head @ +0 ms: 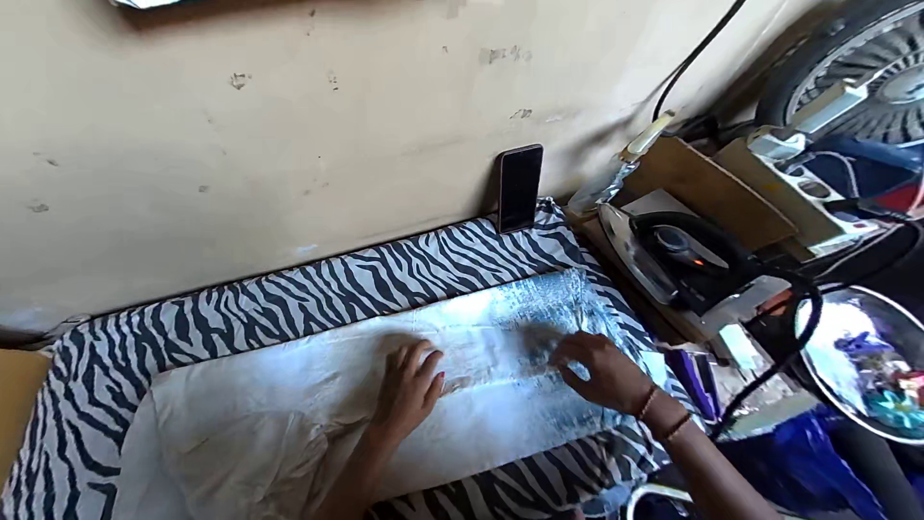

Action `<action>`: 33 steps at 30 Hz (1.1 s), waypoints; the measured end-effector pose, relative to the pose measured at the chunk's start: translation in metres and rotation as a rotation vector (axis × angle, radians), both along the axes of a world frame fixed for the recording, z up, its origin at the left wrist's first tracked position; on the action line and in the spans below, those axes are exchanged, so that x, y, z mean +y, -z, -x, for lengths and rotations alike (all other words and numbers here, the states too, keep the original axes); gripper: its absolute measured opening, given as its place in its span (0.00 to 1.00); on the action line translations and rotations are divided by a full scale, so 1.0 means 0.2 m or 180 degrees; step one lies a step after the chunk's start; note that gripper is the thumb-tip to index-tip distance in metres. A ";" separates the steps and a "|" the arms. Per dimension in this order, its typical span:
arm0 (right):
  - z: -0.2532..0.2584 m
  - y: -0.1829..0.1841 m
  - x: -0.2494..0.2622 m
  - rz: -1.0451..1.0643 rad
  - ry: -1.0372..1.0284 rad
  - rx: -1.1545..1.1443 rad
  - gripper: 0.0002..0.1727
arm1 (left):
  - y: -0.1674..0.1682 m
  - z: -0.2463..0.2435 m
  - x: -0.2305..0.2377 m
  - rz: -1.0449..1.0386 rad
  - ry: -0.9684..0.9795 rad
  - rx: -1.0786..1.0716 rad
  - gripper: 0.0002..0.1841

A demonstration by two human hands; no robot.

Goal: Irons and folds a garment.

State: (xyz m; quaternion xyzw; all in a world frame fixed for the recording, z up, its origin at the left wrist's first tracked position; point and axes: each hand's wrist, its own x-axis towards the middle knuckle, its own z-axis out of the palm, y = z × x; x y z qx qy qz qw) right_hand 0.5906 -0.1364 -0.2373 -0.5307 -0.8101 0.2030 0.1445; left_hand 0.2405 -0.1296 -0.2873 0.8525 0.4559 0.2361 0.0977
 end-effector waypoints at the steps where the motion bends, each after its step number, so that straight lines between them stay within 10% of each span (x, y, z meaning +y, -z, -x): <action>1: 0.04 -0.03 0.05 -0.0104 -0.0095 0.0164 0.11 | 0.01 0.04 -0.04 -0.0089 -0.0093 0.0136 0.17; 10: 0.27 0.29 0.62 -0.0525 -0.0684 0.0094 0.23 | -0.09 0.13 -0.28 0.0529 0.0211 0.0486 0.12; 13: 0.30 0.24 0.59 -0.0129 -0.0681 -0.0453 0.50 | -0.24 0.06 -0.12 0.0886 0.0040 0.0281 0.14; 17: 0.31 0.21 0.56 0.0106 -0.0440 -0.0789 0.66 | 0.04 0.08 0.20 0.0095 -0.0497 0.0714 0.36; 23: 0.41 0.29 0.06 -0.0450 -0.1223 -0.0202 0.41 | 0.11 0.05 0.15 -0.0304 0.0475 0.0697 0.32; 33: -0.04 0.29 -0.17 -0.1469 0.0495 -0.0334 0.19 | 0.08 -0.17 0.24 0.0109 0.0867 0.0715 0.30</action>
